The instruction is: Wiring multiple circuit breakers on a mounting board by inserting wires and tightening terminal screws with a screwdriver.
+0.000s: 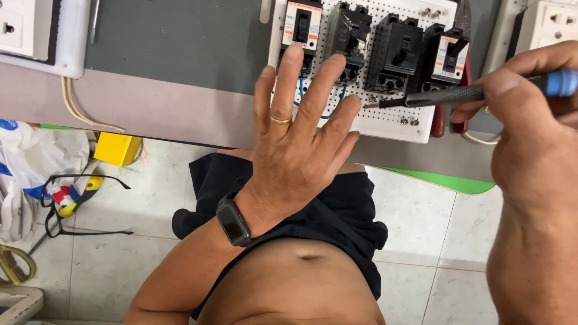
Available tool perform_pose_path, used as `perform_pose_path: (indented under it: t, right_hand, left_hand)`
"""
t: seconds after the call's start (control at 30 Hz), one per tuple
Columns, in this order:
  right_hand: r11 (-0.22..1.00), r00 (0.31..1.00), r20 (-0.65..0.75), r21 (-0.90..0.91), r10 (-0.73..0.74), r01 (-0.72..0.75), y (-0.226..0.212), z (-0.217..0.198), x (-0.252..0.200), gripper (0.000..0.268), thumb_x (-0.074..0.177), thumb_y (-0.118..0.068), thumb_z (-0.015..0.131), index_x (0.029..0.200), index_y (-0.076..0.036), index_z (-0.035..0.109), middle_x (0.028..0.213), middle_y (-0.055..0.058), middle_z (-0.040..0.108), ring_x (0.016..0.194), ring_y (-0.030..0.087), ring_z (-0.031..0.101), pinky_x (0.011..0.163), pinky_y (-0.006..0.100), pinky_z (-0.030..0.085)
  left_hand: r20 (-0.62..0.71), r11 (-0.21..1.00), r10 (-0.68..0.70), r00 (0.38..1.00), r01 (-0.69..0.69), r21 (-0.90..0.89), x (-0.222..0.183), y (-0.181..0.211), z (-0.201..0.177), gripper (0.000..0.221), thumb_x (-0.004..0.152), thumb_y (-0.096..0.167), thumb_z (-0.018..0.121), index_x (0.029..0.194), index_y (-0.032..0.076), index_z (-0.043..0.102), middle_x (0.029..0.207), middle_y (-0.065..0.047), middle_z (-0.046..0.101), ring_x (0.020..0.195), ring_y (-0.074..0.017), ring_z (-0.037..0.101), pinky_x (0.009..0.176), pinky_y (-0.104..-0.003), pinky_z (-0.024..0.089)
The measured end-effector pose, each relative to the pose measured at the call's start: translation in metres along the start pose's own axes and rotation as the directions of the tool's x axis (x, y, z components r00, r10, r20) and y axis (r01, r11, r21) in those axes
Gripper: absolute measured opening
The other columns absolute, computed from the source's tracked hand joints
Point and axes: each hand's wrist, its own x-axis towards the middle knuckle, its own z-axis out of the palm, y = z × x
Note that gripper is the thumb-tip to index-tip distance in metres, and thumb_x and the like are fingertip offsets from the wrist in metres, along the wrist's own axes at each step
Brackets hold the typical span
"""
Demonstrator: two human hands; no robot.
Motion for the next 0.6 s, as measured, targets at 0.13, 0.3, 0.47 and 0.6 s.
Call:
perform_pose_path:
  t: [0.13, 0.3, 0.47, 0.6]
  right_hand:
    - [0.987, 0.984, -0.097, 0.080, 0.150, -0.142, -0.007, 0.007, -0.010, 0.010, 0.110, 0.002, 0.052, 0.117, -0.001, 0.046, 0.095, 0.010, 0.057, 0.080, 0.020, 0.066, 0.084, 0.027, 0.059]
    - [0.998, 0.996, -0.056, -0.036, -0.063, 0.061, -0.004, 0.007, -0.018, 0.013, 0.115, 0.019, 0.054, 0.118, 0.011, 0.045, 0.095, 0.018, 0.055, 0.081, 0.025, 0.062, 0.073, 0.030, 0.050]
    - [0.999, 0.988, -0.151, 0.001, -0.035, 0.036, -0.003, 0.005, -0.026, 0.017, 0.116, 0.013, 0.054, 0.127, 0.008, 0.042, 0.102, 0.018, 0.052, 0.086, 0.027, 0.064, 0.081, 0.031, 0.057]
    - [0.996, 0.976, -0.219, 0.087, -0.006, 0.026, -0.001, 0.003, -0.034, 0.024, 0.118, 0.005, 0.052, 0.138, 0.000, 0.039, 0.102, 0.014, 0.051, 0.090, 0.027, 0.064, 0.090, 0.034, 0.060]
  left_hand:
    - [-0.021, 0.999, 0.027, 0.999, -0.027, 0.022, 0.009, 0.002, -0.004, 0.030, 0.090, 0.011, 0.094, 0.110, 0.008, 0.072, 0.141, -0.010, 0.043, 0.138, -0.0332, 0.024, 0.110, -0.059, 0.037]
    - [-0.055, 0.994, 0.063, 0.997, -0.058, 0.090, 0.033, 0.011, -0.009, 0.020, 0.085, 0.008, 0.078, 0.075, 0.006, 0.061, 0.081, -0.008, 0.045, 0.081, -0.0251, 0.043, 0.078, -0.038, 0.032]
    - [0.184, 0.972, 0.022, 0.983, -0.065, 0.227, 0.037, 0.019, 0.008, 0.007, 0.076, 0.005, 0.070, 0.069, 0.006, 0.067, 0.065, -0.007, 0.052, 0.065, -0.0181, 0.040, 0.066, -0.036, 0.035]
    - [0.364, 0.960, 0.081, 0.928, -0.171, 0.223, 0.040, 0.018, 0.005, 0.009, 0.071, 0.003, 0.069, 0.065, 0.007, 0.064, 0.064, -0.006, 0.055, 0.053, -0.0143, 0.047, 0.046, -0.029, 0.040]
